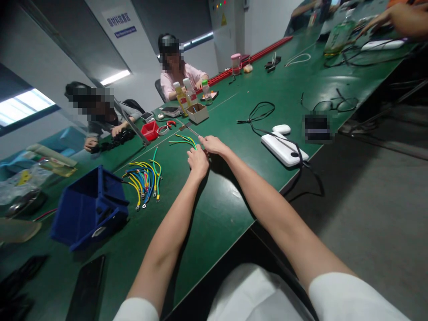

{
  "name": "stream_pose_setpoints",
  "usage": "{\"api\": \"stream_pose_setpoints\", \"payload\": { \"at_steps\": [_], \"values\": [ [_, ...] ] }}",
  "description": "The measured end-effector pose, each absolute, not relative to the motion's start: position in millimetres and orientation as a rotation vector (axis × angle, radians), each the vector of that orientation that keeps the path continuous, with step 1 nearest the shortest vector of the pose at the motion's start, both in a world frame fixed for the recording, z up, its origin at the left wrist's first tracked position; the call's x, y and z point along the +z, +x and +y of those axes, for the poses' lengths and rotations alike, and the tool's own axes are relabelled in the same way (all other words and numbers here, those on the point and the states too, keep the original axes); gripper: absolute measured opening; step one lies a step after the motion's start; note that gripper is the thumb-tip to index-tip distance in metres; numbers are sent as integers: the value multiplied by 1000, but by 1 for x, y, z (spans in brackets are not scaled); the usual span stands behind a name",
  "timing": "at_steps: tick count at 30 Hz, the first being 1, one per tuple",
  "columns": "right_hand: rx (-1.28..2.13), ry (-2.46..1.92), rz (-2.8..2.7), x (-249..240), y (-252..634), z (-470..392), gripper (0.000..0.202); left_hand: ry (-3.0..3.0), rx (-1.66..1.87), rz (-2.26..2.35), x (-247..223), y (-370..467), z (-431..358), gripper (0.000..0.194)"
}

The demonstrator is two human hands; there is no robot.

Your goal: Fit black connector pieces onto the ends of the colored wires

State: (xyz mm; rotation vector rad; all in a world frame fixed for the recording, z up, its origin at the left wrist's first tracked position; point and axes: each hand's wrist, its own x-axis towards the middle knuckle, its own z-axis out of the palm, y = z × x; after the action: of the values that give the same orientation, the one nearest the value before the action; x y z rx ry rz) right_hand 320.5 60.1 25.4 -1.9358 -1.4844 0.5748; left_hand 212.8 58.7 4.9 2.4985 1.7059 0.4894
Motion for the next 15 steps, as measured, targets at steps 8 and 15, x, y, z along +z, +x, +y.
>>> {"api": "stream_pose_setpoints", "payload": {
  "at_steps": [8, 15],
  "values": [
    [790, -1791, -1115, 14, 291, 45, 47, 2580, 408, 1603, 11, 173, 25, 35],
    [1374, -1160, -471, 23, 217, 37, 27, 2223, 773, 1412, 9, 117, -18, 27]
  ]
}}
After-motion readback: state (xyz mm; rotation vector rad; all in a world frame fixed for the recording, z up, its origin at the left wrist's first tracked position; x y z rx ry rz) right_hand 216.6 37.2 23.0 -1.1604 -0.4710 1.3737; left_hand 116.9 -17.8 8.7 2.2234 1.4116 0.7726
